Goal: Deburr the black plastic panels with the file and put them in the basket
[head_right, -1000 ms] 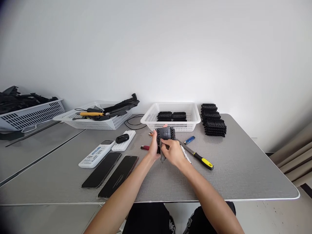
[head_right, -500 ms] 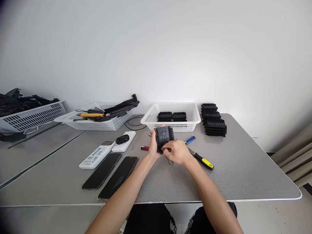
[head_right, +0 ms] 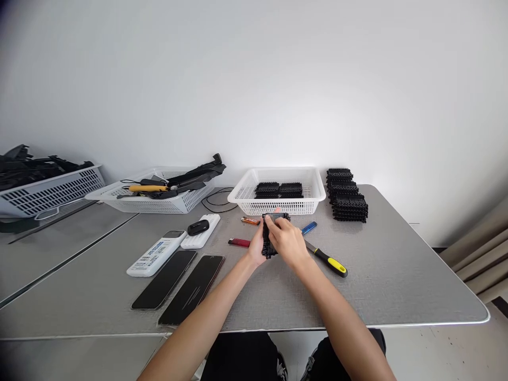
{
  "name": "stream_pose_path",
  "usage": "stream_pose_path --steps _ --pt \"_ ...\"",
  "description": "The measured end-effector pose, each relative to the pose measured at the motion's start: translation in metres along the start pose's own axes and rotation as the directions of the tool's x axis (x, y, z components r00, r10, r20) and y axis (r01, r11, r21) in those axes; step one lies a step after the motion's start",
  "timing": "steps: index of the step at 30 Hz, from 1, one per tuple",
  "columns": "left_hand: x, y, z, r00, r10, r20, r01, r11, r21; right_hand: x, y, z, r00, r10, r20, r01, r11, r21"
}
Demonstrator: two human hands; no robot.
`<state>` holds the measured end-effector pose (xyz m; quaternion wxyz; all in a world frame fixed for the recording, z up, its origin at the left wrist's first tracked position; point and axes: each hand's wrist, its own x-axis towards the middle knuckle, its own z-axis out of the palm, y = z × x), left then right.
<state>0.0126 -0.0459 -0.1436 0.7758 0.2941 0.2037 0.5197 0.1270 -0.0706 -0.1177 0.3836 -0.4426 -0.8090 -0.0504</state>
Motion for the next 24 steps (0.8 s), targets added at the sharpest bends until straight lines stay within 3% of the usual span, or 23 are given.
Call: stream_pose_path --steps 5,8,12,15,17,19,21,24 --pt "-0.001 0.012 0.002 0.994 0.079 -0.080 -0.080 0.997 -0.003 -0.002 -0.011 0.001 0.973 -0.143 0.181 0.164 0.980 -0.108" --pt "0.000 0.021 -0.001 0.972 0.173 -0.157 -0.177 0.984 -0.010 -0.002 -0.017 0.000 0.935 -0.232 0.268 0.254 0.966 -0.047" --pt "0.002 0.027 -0.008 0.963 0.207 -0.170 -0.212 0.977 -0.009 -0.002 -0.014 -0.007 0.893 -0.298 0.338 0.289 0.954 0.077" --pt "0.003 0.024 -0.009 0.970 0.195 -0.144 -0.199 0.980 -0.016 -0.002 -0.004 -0.012 0.946 -0.236 0.222 0.204 0.966 0.157" --pt "0.003 0.019 -0.007 0.983 0.151 -0.110 -0.152 0.988 -0.010 -0.001 0.002 -0.013 0.991 -0.118 0.069 0.103 0.977 0.188" --pt "0.003 0.012 -0.004 0.994 0.097 -0.058 -0.097 0.995 0.010 0.000 0.005 -0.010 0.999 -0.018 -0.040 0.025 0.979 0.200" --pt "0.004 0.005 -0.002 0.998 0.065 -0.018 -0.064 0.998 0.028 0.001 0.005 -0.006 0.998 0.023 -0.057 -0.012 0.985 0.172" --pt "0.005 0.001 -0.001 0.998 0.066 -0.022 -0.065 0.997 0.045 0.001 0.000 0.001 0.999 0.013 0.033 -0.016 0.997 0.076"
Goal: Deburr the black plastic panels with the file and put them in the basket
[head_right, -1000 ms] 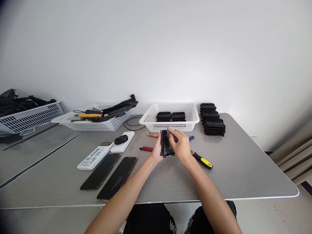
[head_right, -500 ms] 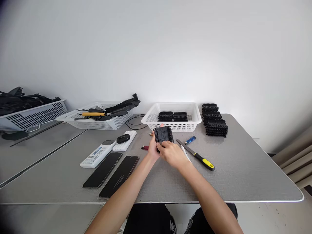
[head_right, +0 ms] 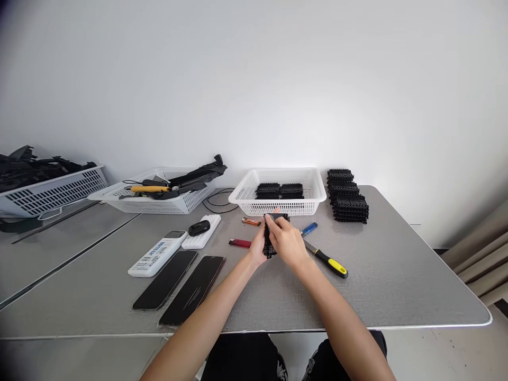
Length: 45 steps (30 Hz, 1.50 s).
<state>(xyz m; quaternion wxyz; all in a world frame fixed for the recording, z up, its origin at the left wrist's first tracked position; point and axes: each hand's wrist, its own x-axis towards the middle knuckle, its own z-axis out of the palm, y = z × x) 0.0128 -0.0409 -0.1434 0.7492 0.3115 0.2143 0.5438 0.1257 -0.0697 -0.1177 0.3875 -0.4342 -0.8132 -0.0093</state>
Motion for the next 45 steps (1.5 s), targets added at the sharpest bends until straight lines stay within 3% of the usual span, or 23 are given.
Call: stream_pose_path --steps 5,7,9,12,15,20,27,37,41,45 --pt "0.001 0.019 -0.009 0.978 0.143 -0.152 -0.143 0.990 0.011 -0.006 -0.014 0.004 0.953 -0.178 0.244 0.189 0.982 -0.023" --pt "0.001 0.028 -0.014 0.961 0.187 -0.203 -0.188 0.982 0.014 -0.008 -0.016 0.004 0.934 -0.224 0.279 0.231 0.973 0.007" --pt "0.001 0.032 -0.018 0.953 0.192 -0.233 -0.193 0.981 0.019 -0.009 -0.014 0.003 0.953 -0.203 0.226 0.203 0.979 0.025" --pt "0.002 0.029 -0.018 0.960 0.114 -0.257 -0.114 0.993 0.017 -0.008 -0.007 0.005 0.991 -0.128 0.036 0.126 0.991 0.051" --pt "0.004 0.020 -0.014 0.956 0.115 -0.268 -0.113 0.993 0.021 -0.008 -0.001 0.009 0.990 -0.112 -0.088 0.118 0.991 0.067" --pt "0.005 0.018 -0.013 0.894 0.272 -0.356 -0.246 0.962 0.119 -0.009 0.003 0.013 0.987 -0.128 -0.093 0.137 0.985 0.105" --pt "0.004 0.030 -0.014 0.936 0.302 -0.180 -0.280 0.950 0.139 -0.012 0.009 0.015 0.979 -0.122 -0.164 0.139 0.986 0.096" --pt "-0.005 0.035 -0.003 0.924 0.285 -0.256 -0.222 0.942 0.251 -0.011 0.021 0.013 0.949 0.066 -0.309 -0.003 0.980 0.199" --pt "-0.008 0.038 0.000 0.900 0.335 -0.279 -0.254 0.923 0.288 -0.008 0.019 0.009 0.949 0.086 -0.304 -0.007 0.968 0.251" --pt "-0.008 0.038 -0.002 0.874 0.404 -0.271 -0.301 0.886 0.352 -0.006 0.016 0.004 0.911 0.166 -0.377 -0.076 0.967 0.243"
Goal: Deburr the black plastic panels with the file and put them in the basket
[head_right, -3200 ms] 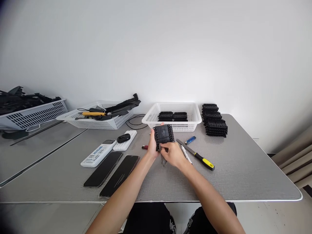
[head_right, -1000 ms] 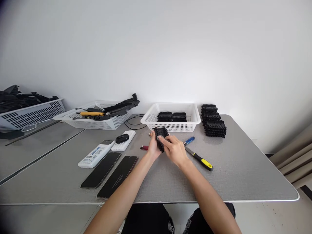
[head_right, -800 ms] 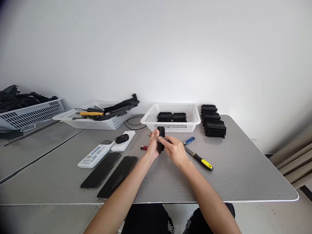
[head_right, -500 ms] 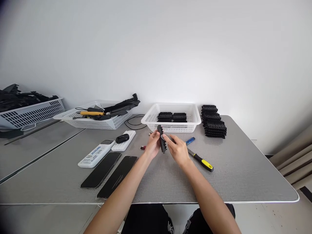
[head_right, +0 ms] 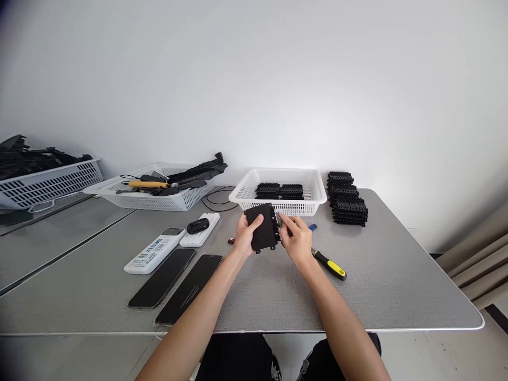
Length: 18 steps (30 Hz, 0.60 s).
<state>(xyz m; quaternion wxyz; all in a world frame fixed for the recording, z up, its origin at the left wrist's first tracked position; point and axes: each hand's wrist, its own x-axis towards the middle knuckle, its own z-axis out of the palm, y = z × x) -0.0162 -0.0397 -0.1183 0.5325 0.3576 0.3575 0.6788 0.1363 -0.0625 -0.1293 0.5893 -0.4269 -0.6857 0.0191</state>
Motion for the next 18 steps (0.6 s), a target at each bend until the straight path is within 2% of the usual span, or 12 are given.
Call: stream_pose_path --steps 4,9,13,18 --pt "-0.0015 -0.0019 0.0012 0.997 0.067 0.028 -0.069 0.995 0.068 0.0020 0.0014 -0.0014 0.999 -0.018 -0.035 0.016 0.998 -0.058" --pt "-0.0035 -0.0047 0.0032 0.991 0.107 0.081 -0.116 0.987 0.114 0.0006 0.0074 0.0000 0.995 -0.081 0.064 0.092 0.976 -0.197" --pt "-0.0032 -0.0065 0.0021 0.987 0.120 0.106 -0.135 0.980 0.146 0.0007 0.0068 -0.0003 0.989 -0.113 0.093 0.135 0.953 -0.272" --pt "-0.0011 -0.0063 -0.0003 0.985 0.150 0.079 -0.162 0.972 0.172 0.0015 0.0021 -0.0005 0.983 -0.097 0.155 0.141 0.943 -0.302"
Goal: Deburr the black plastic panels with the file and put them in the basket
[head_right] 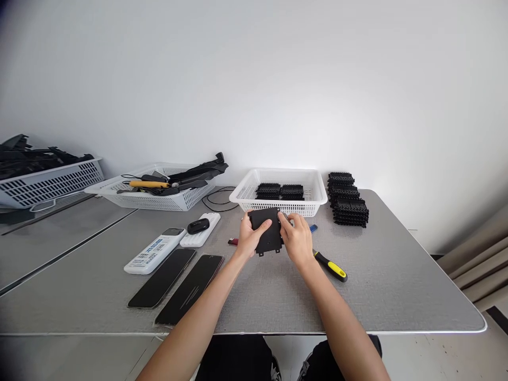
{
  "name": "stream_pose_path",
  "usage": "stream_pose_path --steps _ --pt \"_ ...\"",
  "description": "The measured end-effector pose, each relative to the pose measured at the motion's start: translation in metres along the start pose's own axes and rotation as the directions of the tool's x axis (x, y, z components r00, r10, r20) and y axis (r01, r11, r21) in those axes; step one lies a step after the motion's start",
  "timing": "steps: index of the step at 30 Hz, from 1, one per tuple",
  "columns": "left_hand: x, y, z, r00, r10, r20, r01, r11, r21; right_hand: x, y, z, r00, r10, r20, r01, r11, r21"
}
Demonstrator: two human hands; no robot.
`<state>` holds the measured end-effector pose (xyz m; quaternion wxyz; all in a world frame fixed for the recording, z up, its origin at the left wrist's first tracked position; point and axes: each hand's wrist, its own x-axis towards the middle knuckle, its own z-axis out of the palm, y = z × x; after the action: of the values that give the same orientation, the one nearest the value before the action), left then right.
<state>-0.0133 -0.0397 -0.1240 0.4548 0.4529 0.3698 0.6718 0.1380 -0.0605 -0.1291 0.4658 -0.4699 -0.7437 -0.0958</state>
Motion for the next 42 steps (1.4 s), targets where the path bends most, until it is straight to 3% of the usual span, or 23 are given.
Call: stream_pose_path --steps 7,12,16,20,21,23,26,28,31,35,42 --pt "0.002 0.000 -0.002 1.000 0.012 -0.007 -0.012 1.000 0.028 -0.001 0.003 0.000 0.979 0.047 0.199 -0.083 0.980 0.178" --pt "0.005 -0.004 -0.003 0.999 -0.017 -0.037 0.019 0.997 0.075 0.003 0.002 -0.006 0.955 0.029 0.297 -0.034 0.999 0.013" --pt "0.015 -0.005 -0.012 0.986 -0.029 -0.162 0.036 0.999 0.039 0.004 -0.004 -0.007 0.907 -0.023 0.420 0.058 0.996 -0.071" --pt "0.026 -0.003 -0.025 0.965 -0.040 -0.261 0.038 0.999 -0.011 0.002 -0.004 -0.006 0.825 -0.076 0.560 0.121 0.992 -0.045" --pt "0.028 -0.002 -0.027 0.962 -0.043 -0.269 0.040 0.999 -0.018 0.001 -0.002 -0.006 0.823 -0.070 0.564 0.105 0.994 -0.028" --pt "0.029 -0.003 -0.029 0.963 -0.036 -0.267 0.036 0.999 -0.002 0.001 0.005 -0.006 0.873 -0.038 0.487 0.024 0.999 0.036" --pt "0.025 -0.007 -0.025 0.982 -0.017 -0.189 0.032 0.996 0.078 0.003 0.015 -0.005 0.973 0.065 0.223 -0.111 0.972 0.205" --pt "0.022 -0.012 -0.021 0.995 -0.009 -0.099 0.023 0.990 0.137 0.004 0.020 -0.002 0.989 0.117 0.091 -0.139 0.943 0.301" --pt "0.017 -0.020 -0.015 0.999 0.017 0.037 -0.025 0.978 0.208 0.004 0.022 0.002 0.991 0.133 -0.007 -0.122 0.928 0.353" --pt "0.013 -0.025 -0.010 0.984 0.064 0.166 -0.115 0.941 0.317 0.002 0.021 0.007 0.993 0.117 -0.012 -0.108 0.944 0.310" --pt "0.007 -0.020 -0.010 0.972 0.104 0.209 -0.203 0.818 0.538 -0.001 0.023 0.008 0.996 0.031 0.085 -0.042 0.990 0.133"
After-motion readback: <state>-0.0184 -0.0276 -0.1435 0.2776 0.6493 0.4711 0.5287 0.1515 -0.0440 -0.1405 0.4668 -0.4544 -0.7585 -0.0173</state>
